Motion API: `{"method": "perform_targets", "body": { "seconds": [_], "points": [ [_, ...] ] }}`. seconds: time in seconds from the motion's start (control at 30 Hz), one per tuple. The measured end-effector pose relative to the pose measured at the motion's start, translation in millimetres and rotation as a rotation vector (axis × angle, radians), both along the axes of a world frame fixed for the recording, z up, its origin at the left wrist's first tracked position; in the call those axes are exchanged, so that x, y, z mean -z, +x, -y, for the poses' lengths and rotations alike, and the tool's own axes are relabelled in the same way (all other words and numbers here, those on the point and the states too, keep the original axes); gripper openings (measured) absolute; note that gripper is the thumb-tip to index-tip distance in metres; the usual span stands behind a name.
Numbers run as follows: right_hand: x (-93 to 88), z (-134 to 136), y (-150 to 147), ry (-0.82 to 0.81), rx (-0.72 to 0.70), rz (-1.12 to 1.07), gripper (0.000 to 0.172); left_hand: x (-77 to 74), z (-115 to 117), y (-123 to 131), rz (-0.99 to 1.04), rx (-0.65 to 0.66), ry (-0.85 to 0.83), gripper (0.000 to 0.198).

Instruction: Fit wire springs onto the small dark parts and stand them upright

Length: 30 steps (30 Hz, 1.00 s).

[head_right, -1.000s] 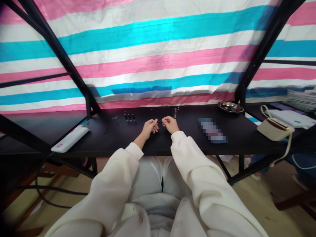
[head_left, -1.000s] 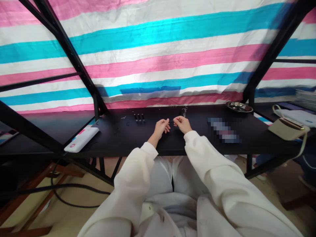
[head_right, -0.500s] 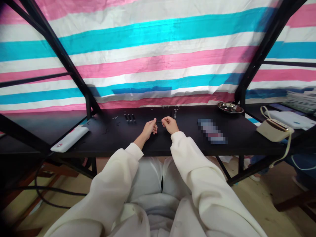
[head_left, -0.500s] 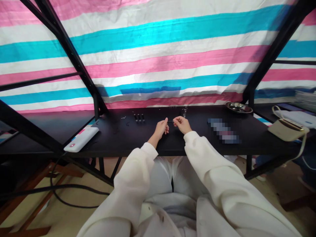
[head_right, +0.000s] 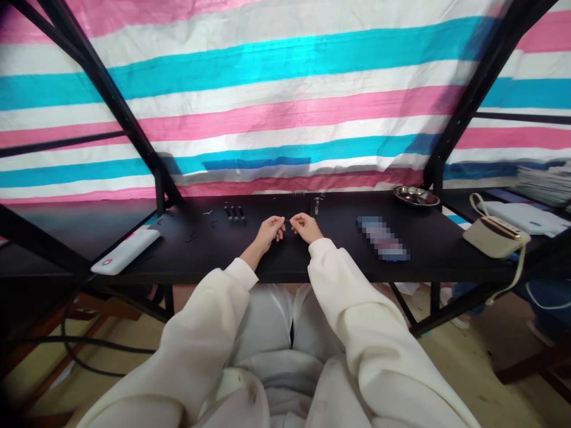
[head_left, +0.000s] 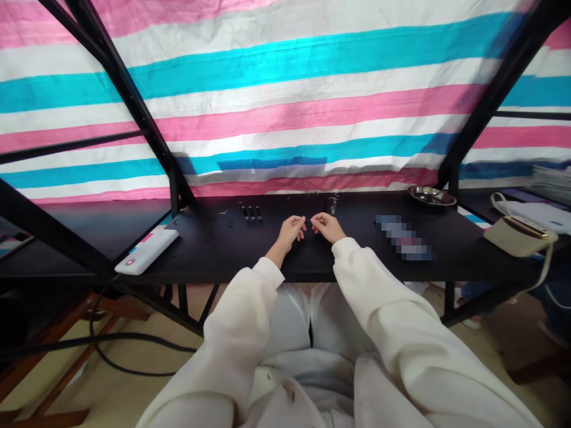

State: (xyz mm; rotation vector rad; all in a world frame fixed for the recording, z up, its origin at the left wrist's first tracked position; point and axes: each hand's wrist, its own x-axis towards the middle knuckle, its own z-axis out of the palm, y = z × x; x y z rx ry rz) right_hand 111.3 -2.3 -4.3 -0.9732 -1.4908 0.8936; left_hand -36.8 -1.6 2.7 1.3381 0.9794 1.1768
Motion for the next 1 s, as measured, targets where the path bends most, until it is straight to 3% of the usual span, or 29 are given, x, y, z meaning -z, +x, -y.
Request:
{"method": "perform_targets", "body": {
  "seconds": [0.43,0.67,0.87,1.0],
  "points": [
    [-1.2,0.0,-0.4,0.024,0.093,-0.031,0.046,-0.4,-1.4,-0.5,0.054,-0.055,-0.062,0.035],
    [-3.1,-0.5,3.1,0.075,0.231,-0.064,0.042,0.5,-4.4,-2.7,0.123,-0.152,-0.102,0.031],
    [0.9,-0.6,0.8,0.044,0.03,-0.022,0.044,-1.9,2.2,-2.0,0.017,0.059,-0.021,0.03],
    [4.2,-0.8,0.8,0.072,-0.018,0.065,0.042,-3.8,4.4,-2.2,0.027,0.067,-0.017,0.034]
  ]
}}
